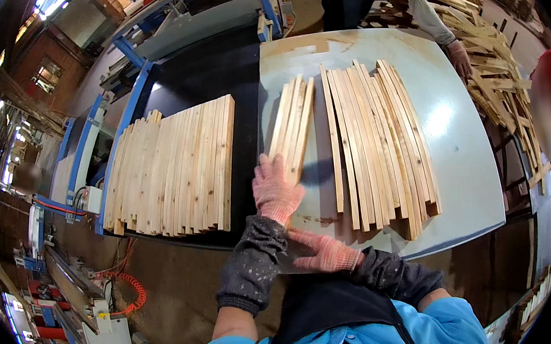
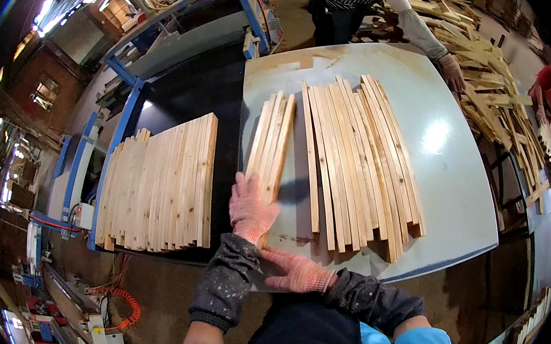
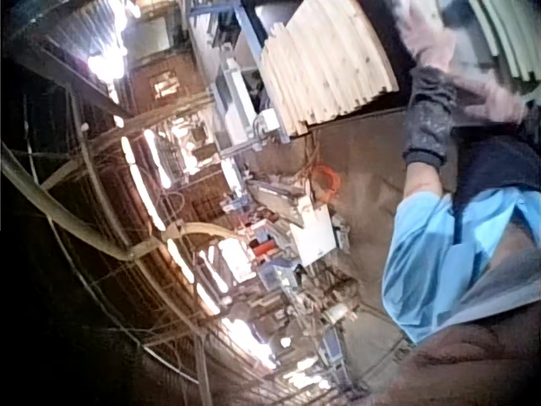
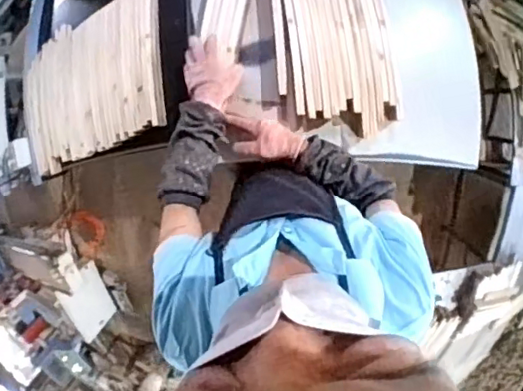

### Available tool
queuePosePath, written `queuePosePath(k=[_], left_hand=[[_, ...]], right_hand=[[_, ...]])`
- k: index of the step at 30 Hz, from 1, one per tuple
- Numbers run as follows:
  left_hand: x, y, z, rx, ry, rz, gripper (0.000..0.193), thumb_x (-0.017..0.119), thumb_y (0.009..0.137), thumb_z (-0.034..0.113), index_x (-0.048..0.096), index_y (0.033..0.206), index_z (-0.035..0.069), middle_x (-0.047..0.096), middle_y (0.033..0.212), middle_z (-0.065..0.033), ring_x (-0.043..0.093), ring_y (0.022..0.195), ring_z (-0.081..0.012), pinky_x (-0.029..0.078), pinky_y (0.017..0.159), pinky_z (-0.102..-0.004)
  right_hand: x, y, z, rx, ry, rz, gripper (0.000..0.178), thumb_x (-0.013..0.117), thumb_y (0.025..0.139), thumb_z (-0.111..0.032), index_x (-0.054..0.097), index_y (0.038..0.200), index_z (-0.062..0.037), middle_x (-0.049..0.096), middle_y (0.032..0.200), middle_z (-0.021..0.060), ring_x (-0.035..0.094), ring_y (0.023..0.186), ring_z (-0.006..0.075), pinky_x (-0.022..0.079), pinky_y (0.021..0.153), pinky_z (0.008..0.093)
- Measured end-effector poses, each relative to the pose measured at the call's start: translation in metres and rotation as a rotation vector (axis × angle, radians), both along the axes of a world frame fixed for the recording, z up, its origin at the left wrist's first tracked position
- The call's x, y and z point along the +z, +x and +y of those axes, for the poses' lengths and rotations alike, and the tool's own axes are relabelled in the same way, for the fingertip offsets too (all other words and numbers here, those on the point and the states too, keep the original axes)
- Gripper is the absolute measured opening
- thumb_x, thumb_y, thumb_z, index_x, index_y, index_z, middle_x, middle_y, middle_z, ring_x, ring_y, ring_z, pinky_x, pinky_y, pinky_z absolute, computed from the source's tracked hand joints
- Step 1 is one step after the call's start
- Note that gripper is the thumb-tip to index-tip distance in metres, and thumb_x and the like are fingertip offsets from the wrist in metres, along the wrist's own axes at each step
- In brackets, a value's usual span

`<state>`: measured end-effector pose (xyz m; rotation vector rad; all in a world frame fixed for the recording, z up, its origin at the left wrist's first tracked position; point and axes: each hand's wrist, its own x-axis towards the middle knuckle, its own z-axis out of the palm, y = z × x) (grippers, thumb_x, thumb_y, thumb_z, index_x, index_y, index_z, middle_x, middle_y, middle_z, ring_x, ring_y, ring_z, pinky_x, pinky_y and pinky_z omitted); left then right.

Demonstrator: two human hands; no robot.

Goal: The person gathers small wooden planks from a metal worktable and the floor, aligns them into neat stacks, and places the stacks onto a conveyor belt. The person handles the planks by hand without using tools.

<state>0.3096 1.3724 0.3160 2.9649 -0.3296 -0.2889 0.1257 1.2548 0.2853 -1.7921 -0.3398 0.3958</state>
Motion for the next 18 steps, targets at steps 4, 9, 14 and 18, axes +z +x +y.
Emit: queuePosePath(k=[4,9,14,18], left_hand=[[-0.014,0.022,0.056,0.099,0.121,-0.102,0.106,0.076,0.09,0.053,0.029,0.177,0.014,0.016,0.186,-0.024,0.017,0.17,-0.0465,0.011,0.138,-0.0608],[-0.023,0.035,0.085,0.109,0.161,-0.134,0.101,0.071,0.097,0.056,0.028,0.176,0.01,0.019,0.184,-0.0255,0.015,0.171,-0.0437,0.008,0.138,-0.0588],[-0.015,0.028,0.096,0.152,0.016,-0.097,0.099,0.07,0.1,0.055,0.027,0.178,0.012,0.02,0.184,-0.026,0.016,0.171,-0.042,0.01,0.139,-0.0564],[-0.007,0.031,0.153,0.105,-0.134,-0.112,0.093,0.068,0.103,0.053,0.031,0.177,0.01,0.023,0.183,-0.0255,0.019,0.171,-0.0408,0.013,0.139,-0.0527]], right_hand=[[-0.002,-0.008,-0.003,0.011,0.099,0.196,0.08,0.079,0.103,-0.035,0.044,0.171,-0.0082,0.053,0.167,0.0224,0.054,0.153,0.0347,0.044,0.127,0.0416],[-0.012,-0.009,-0.002,-0.08,0.255,0.325,0.077,0.079,0.104,-0.032,0.047,0.168,-0.0049,0.068,0.151,0.0218,0.064,0.143,0.0299,0.05,0.121,0.0393],[-0.008,0.018,0.018,-0.145,0.129,0.319,0.072,0.077,0.104,-0.03,0.049,0.166,-0.0037,0.072,0.144,0.0221,0.069,0.135,0.0297,0.054,0.115,0.0395],[0.002,0.076,0.045,-0.329,-0.044,0.205,0.08,0.076,0.101,-0.043,0.049,0.165,-0.0034,0.074,0.138,0.0256,0.073,0.127,0.0369,0.057,0.11,0.0435]])
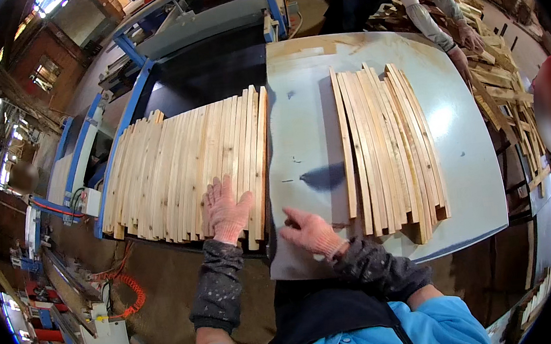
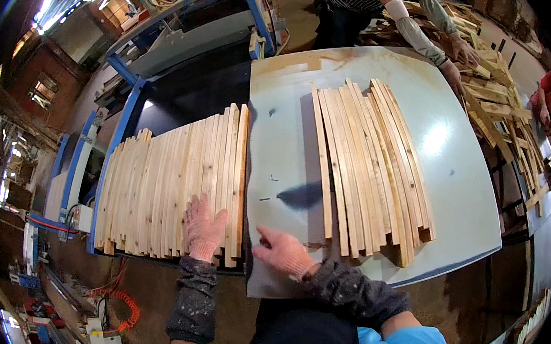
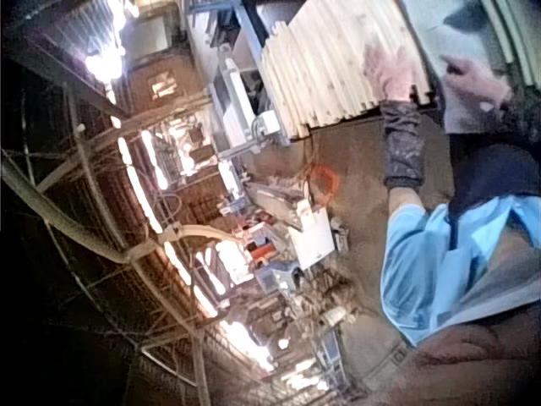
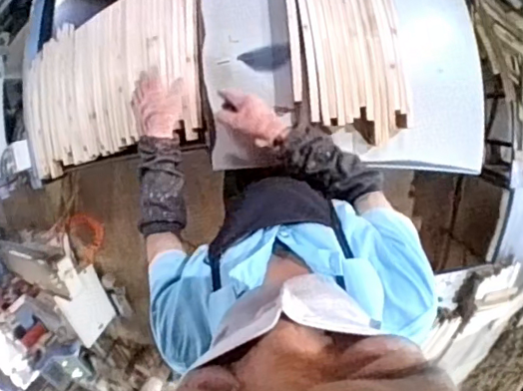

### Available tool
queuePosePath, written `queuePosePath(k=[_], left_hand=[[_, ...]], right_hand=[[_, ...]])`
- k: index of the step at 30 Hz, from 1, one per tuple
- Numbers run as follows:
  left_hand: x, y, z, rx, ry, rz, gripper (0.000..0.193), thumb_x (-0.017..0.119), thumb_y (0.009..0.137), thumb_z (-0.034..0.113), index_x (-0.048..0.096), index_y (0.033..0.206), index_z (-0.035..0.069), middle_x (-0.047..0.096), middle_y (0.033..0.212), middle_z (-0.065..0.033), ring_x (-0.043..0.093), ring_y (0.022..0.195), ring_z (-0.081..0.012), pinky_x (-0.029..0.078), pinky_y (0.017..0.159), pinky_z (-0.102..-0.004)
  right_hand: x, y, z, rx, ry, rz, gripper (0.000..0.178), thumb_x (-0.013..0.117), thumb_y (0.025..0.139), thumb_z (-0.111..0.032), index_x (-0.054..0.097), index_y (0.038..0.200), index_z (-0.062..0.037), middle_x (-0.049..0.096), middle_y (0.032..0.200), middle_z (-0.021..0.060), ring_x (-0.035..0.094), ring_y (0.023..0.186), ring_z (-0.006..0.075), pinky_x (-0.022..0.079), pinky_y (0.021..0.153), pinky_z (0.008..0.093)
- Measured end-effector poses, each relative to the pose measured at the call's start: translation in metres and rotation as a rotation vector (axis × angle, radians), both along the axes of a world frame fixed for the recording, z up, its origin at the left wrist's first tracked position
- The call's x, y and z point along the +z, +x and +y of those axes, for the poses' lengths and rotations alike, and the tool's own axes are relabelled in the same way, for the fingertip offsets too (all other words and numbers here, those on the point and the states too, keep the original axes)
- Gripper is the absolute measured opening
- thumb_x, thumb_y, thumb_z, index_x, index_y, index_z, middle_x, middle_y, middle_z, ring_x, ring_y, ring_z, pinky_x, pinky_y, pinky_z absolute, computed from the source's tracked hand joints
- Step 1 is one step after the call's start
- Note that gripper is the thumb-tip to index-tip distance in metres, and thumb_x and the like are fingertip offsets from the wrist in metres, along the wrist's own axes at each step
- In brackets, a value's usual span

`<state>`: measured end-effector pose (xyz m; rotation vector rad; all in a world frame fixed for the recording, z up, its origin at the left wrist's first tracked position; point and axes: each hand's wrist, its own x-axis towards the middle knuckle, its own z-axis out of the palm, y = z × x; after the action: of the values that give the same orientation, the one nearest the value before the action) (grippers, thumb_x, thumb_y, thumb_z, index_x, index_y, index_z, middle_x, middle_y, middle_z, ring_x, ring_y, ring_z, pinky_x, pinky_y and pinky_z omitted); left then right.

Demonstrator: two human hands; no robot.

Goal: The person gathers small wooden planks from a metal worktable and the floor, aligns them into neat stacks, and places the stacks onto a conveyor belt. The person handles the planks by hand without using tools.

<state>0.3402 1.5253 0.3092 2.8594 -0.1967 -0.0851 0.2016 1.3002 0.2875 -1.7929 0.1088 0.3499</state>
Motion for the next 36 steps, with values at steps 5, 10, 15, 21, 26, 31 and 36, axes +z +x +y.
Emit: queuePosePath(k=[5,10,15,21,26,31,36], left_hand=[[-0.018,0.015,0.107,0.0,-0.148,-0.083,0.086,0.076,0.1,0.044,0.043,0.17,0.008,0.034,0.18,-0.022,0.029,0.168,-0.0406,0.026,0.137,-0.0512],[-0.044,0.048,0.276,-0.008,-0.219,-0.313,0.076,0.083,0.092,0.026,0.056,0.16,0.005,0.053,0.166,-0.0242,0.045,0.157,-0.0423,0.038,0.13,-0.0519],[-0.034,0.09,0.422,0.258,-0.329,-0.328,0.07,0.08,0.093,0.019,0.056,0.157,0.003,0.055,0.162,-0.0258,0.048,0.154,-0.0424,0.041,0.128,-0.051],[0.011,0.147,0.55,0.491,0.009,-0.424,0.096,0.082,0.093,0.043,0.041,0.169,0.003,0.044,0.173,-0.0271,0.038,0.162,-0.0437,0.028,0.135,-0.0528],[0.031,0.197,0.627,0.612,0.22,-0.275,0.112,0.079,0.093,0.055,0.026,0.174,-0.002,0.026,0.183,-0.0252,0.024,0.169,-0.0436,0.02,0.138,-0.0554],[0.054,0.237,0.66,0.611,0.209,-0.122,0.096,0.077,0.09,0.057,0.051,0.163,0.003,0.049,0.17,-0.0236,0.046,0.157,-0.043,0.039,0.129,-0.0537],[0.046,0.252,0.682,0.67,0.453,-0.073,0.097,0.068,0.101,0.049,0.026,0.178,0.008,0.023,0.186,-0.0165,0.02,0.171,-0.0354,0.022,0.137,-0.0542]], right_hand=[[-0.002,0.113,0.041,-0.282,-0.207,-0.09,0.076,0.078,0.097,-0.046,0.057,0.155,-0.0002,0.08,0.117,0.0222,0.077,0.108,0.0365,0.059,0.098,0.0433],[-0.015,0.162,0.045,-0.307,-0.283,-0.058,0.064,0.075,0.093,-0.045,0.071,0.14,-0.0002,0.079,0.125,0.0271,0.075,0.119,0.043,0.057,0.106,0.0458],[-0.024,0.154,0.042,-0.448,-0.113,-0.026,0.06,0.08,0.095,-0.031,0.07,0.14,0.007,0.081,0.116,0.0165,0.075,0.106,0.0217,0.06,0.094,0.0361],[-0.015,0.169,0.064,-0.561,-0.168,0.04,0.08,0.075,0.092,-0.007,0.048,0.166,0.005,0.073,0.09,0.0078,0.067,0.077,0.0175,0.058,0.073,0.036],[-0.011,0.164,0.076,-0.467,-0.887,-0.142,0.074,0.074,0.099,-0.021,0.049,0.164,0.0035,0.076,0.083,0.0171,0.074,0.076,0.0258,0.06,0.078,0.0418],[-0.004,0.132,0.081,-0.632,-0.68,-0.171,0.08,0.078,0.094,-0.022,0.05,0.166,-0.005,0.077,0.086,0.015,0.075,0.08,0.0255,0.06,0.08,0.0415],[0.014,0.076,0.081,-0.7,-0.692,-0.125,0.079,0.075,0.096,-0.023,0.048,0.168,-0.006,0.079,0.096,0.0127,0.077,0.09,0.0285,0.059,0.087,0.0404]])
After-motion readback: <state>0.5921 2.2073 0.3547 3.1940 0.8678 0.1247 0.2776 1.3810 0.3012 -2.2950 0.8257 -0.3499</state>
